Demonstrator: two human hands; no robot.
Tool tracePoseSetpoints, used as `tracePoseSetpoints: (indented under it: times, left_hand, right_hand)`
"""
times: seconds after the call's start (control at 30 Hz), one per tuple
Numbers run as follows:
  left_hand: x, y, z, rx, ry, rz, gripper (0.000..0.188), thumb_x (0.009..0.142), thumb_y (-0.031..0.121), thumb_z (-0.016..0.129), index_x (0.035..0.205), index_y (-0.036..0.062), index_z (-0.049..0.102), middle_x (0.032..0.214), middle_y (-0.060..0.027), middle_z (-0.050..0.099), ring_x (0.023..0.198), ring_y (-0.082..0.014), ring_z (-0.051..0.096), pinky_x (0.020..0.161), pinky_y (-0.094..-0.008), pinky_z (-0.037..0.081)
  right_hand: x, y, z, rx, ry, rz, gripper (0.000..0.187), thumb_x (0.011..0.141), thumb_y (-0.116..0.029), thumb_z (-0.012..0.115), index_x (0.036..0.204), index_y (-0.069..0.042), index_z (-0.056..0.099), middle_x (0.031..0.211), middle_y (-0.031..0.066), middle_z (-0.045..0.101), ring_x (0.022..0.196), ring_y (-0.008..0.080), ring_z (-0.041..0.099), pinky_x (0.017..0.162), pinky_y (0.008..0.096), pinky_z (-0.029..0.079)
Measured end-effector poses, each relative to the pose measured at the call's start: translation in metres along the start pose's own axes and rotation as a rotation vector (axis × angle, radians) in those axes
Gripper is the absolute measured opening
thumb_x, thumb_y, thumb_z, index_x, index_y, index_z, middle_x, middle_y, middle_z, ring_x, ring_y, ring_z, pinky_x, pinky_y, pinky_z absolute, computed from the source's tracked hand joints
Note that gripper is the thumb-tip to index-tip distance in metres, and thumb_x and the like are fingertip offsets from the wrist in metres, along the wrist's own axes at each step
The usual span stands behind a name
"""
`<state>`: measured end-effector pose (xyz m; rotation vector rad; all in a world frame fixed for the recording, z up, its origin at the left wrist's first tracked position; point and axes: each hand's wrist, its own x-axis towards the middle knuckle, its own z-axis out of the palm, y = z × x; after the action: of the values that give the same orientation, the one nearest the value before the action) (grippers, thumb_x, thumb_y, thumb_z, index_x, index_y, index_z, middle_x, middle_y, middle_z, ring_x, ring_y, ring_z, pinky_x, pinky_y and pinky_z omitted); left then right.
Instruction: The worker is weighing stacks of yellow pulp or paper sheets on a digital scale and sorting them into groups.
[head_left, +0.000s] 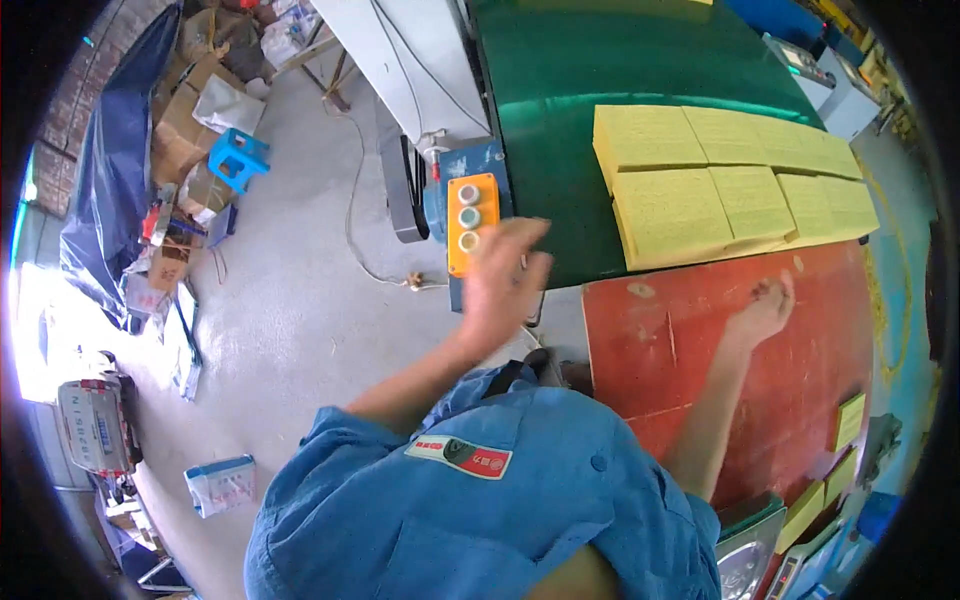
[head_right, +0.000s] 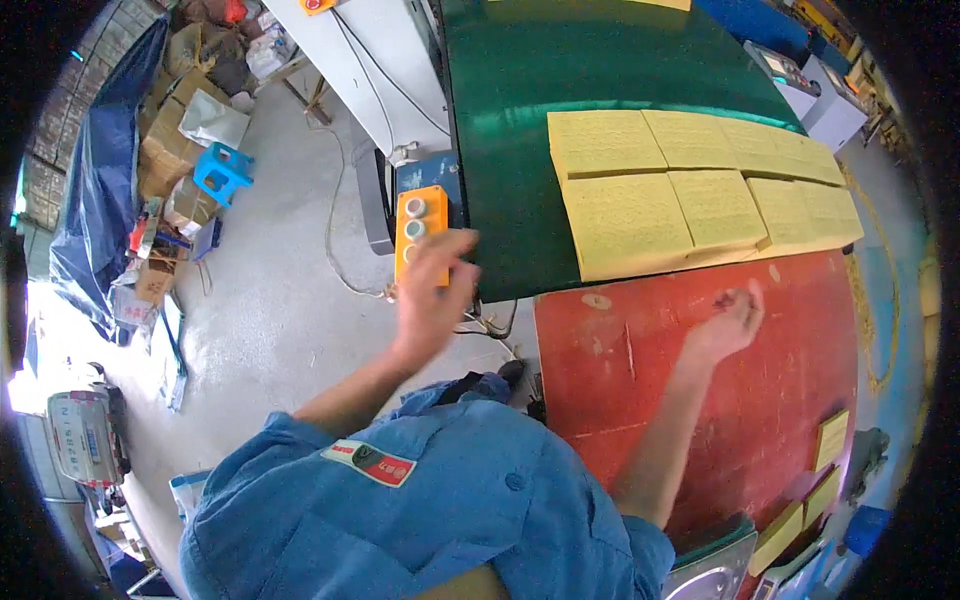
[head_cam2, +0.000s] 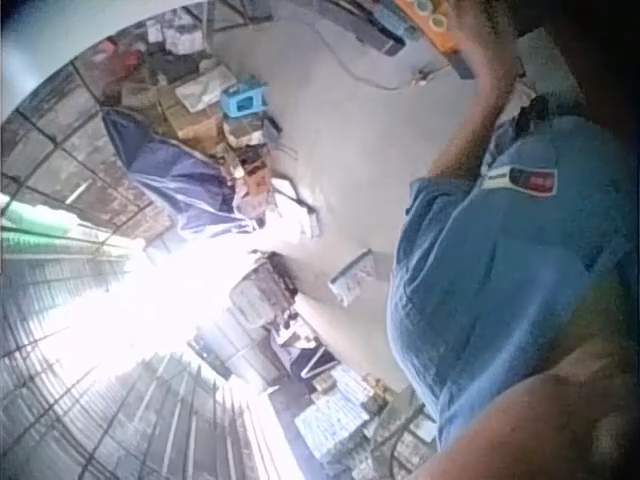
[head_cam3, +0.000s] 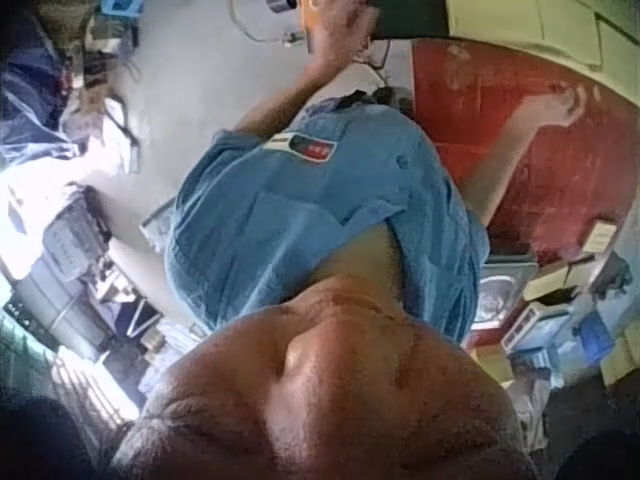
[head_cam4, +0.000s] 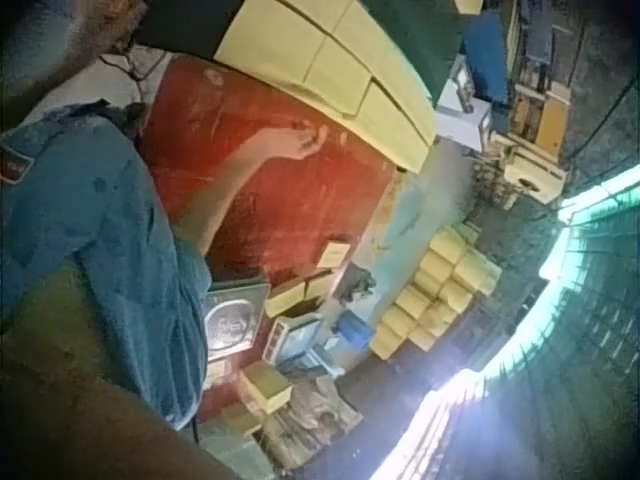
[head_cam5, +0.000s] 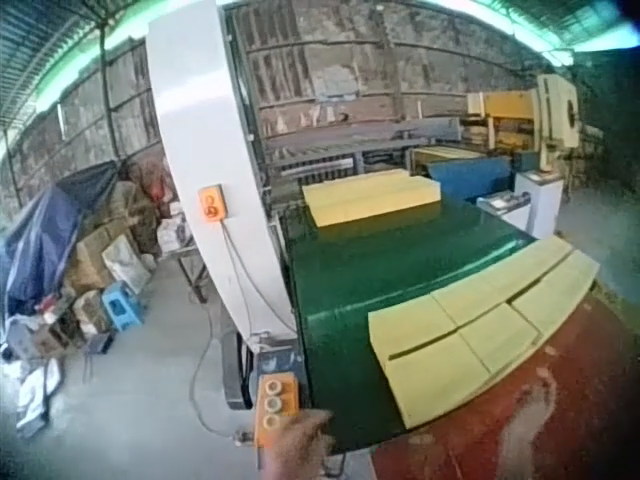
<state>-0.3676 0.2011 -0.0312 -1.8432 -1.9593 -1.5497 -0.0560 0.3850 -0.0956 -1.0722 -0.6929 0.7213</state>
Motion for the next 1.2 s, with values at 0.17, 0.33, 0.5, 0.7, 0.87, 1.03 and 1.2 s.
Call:
tracePoseSetpoints:
  times: [0.17, 0.33, 0.5, 0.7, 0.87, 1.03, 1.2]
  left_hand:
    - [-0.033, -0.042, -0.047, 0.416, -0.089, -0.075, 0.043, 0.077, 0.003, 0.069, 0.118, 0.0006, 0.059, 0.119, -0.0168, 0.056, 0.108, -0.0358, 0.054, 0.091, -0.0413, 0.047]
    - [-0.051, -0.054, -0.041, 0.472, -0.158, -0.028, 0.050, 0.074, 0.004, 0.071, 0.122, 0.0003, 0.055, 0.124, -0.0143, 0.053, 0.111, -0.0355, 0.052, 0.093, -0.0413, 0.047]
    - [-0.053, -0.047, -0.045, 0.468, -0.174, -0.058, 0.046, 0.071, 0.004, 0.072, 0.115, 0.0022, 0.060, 0.122, -0.0100, 0.054, 0.111, -0.0315, 0.053, 0.092, -0.0414, 0.046]
    - [-0.043, -0.062, -0.055, 0.613, -0.174, -0.023, 0.043, 0.072, 0.008, 0.069, 0.115, 0.0073, 0.063, 0.117, -0.0064, 0.054, 0.107, -0.0274, 0.053, 0.088, -0.0406, 0.045]
    - [-0.032, -0.069, -0.052, 0.549, -0.211, 0.010, 0.039, 0.072, 0.010, 0.070, 0.111, 0.0075, 0.063, 0.115, -0.0061, 0.055, 0.108, -0.0274, 0.052, 0.089, -0.0406, 0.043]
    - [-0.035, -0.074, -0.067, 0.606, -0.247, 0.167, 0.023, 0.075, 0.010, 0.061, 0.097, 0.0058, 0.063, 0.100, -0.0065, 0.056, 0.097, -0.0258, 0.055, 0.079, -0.0390, 0.044]
    - [-0.032, -0.083, -0.069, 0.507, -0.281, 0.272, 0.019, 0.074, 0.011, 0.062, 0.092, 0.0055, 0.064, 0.100, -0.0070, 0.056, 0.096, -0.0261, 0.055, 0.078, -0.0396, 0.045]
  right_hand:
    - [-0.083, 0.028, -0.016, 0.022, -0.173, 0.036, 0.020, 0.091, -0.001, 0.050, 0.106, -0.006, 0.063, 0.076, 0.0025, 0.054, 0.065, 0.0124, 0.049, 0.057, 0.0271, 0.042]
    - [-0.120, 0.036, -0.052, -0.036, -0.289, 0.188, 0.016, 0.093, 0.001, 0.050, 0.100, -0.004, 0.064, 0.077, 0.0027, 0.055, 0.062, 0.0097, 0.051, 0.056, 0.0256, 0.045]
    - [-0.136, 0.027, -0.078, -0.088, -0.394, 0.053, 0.016, 0.093, 0.001, 0.050, 0.100, -0.004, 0.064, 0.080, 0.0009, 0.057, 0.064, 0.0083, 0.053, 0.057, 0.0225, 0.046]
    - [-0.209, 0.007, -0.059, -0.163, -0.552, 0.100, 0.017, 0.092, 0.003, 0.051, 0.099, -0.003, 0.064, 0.080, 0.0015, 0.058, 0.066, 0.0078, 0.054, 0.058, 0.0224, 0.047]
    - [-0.266, -0.007, -0.036, -0.125, -0.760, 0.034, 0.014, 0.091, 0.003, 0.051, 0.096, -0.002, 0.064, 0.074, 0.0029, 0.057, 0.063, 0.0091, 0.054, 0.056, 0.0229, 0.045]
    - [-0.317, -0.024, 0.007, -0.224, -0.884, -0.053, 0.014, 0.091, 0.002, 0.051, 0.097, 0.000, 0.064, 0.072, 0.0039, 0.059, 0.064, 0.0096, 0.056, 0.058, 0.0240, 0.046]
    - [-0.350, -0.039, 0.040, -0.110, -0.972, -0.061, 0.016, 0.093, 0.001, 0.050, 0.099, 0.000, 0.064, 0.072, 0.0043, 0.060, 0.064, 0.0094, 0.056, 0.060, 0.0247, 0.047]
